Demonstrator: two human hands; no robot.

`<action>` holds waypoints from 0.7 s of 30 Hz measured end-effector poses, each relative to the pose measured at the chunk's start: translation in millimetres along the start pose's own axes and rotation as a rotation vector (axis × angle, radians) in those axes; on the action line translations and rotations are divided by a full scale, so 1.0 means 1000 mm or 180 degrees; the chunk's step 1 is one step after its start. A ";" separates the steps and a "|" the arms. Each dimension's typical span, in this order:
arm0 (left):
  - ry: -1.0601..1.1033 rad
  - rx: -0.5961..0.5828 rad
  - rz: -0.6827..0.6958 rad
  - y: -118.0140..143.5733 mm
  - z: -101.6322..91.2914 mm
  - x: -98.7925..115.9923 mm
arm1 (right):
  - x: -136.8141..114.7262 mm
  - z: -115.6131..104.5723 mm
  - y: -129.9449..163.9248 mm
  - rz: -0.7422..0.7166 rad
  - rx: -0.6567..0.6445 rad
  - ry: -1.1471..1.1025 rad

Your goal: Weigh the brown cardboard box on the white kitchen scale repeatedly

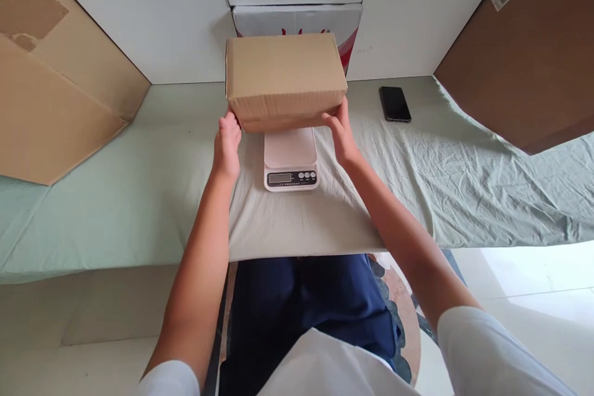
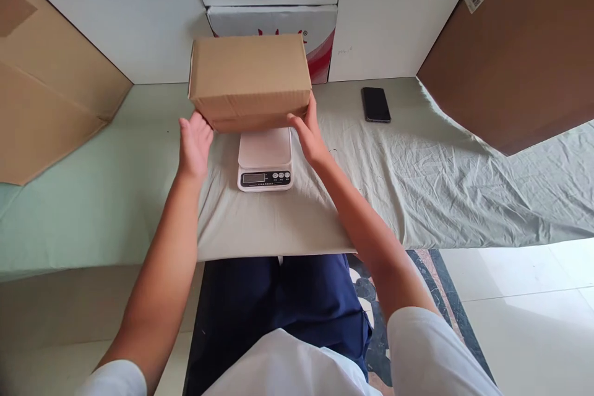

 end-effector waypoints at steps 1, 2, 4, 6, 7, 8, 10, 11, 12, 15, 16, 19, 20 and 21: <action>-0.0008 0.0013 -0.0040 0.019 0.002 0.005 | -0.006 -0.001 0.015 0.0001 -0.0062 0.0028; -0.0024 0.0019 -0.0075 0.036 0.004 0.008 | -0.009 -0.001 0.030 0.0024 -0.0111 0.0047; -0.0009 0.0073 -0.0145 0.063 0.007 0.009 | -0.011 -0.001 0.056 0.0056 -0.0060 0.0038; 0.0016 0.0081 -0.0167 0.076 0.010 0.007 | -0.009 0.000 0.073 0.0084 0.0071 0.0014; 0.0030 0.0071 -0.0172 0.079 0.011 0.006 | -0.007 0.001 0.078 0.0092 0.0134 0.0009; 0.0049 0.0058 -0.0180 0.079 0.012 0.005 | -0.006 0.002 0.081 0.0099 0.0191 0.0016; 0.0111 0.0020 -0.0211 0.076 0.013 0.004 | -0.005 0.004 0.082 0.0130 0.0255 0.0062; 0.0147 -0.0010 -0.0225 0.074 0.012 0.004 | -0.006 0.004 0.082 0.0152 0.0268 0.0090; 0.0180 -0.0042 -0.0231 0.073 0.012 0.004 | -0.006 0.005 0.082 0.0177 0.0281 0.0111; 0.0215 -0.0106 -0.0199 0.072 0.010 0.004 | -0.009 0.006 0.083 0.0263 0.0270 0.0117; 0.0214 -0.0106 -0.0185 0.072 0.009 0.004 | -0.009 0.006 0.084 0.0280 0.0256 0.0099; 0.0206 -0.0108 -0.0149 0.072 0.008 0.004 | -0.008 0.005 0.085 0.0288 0.0235 0.0023; 0.0214 -0.0122 -0.0136 0.071 0.007 0.004 | -0.008 0.005 0.085 0.0285 0.0236 0.0008; 0.0229 -0.0141 -0.0124 0.071 0.007 0.004 | -0.008 0.005 0.085 0.0286 0.0230 0.0007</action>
Point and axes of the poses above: each hand's wrist, its own y-axis away from the middle knuckle, its own z-axis out of the palm, x = y × z, the point moved 3 cm from there along -y, towards the middle knuckle
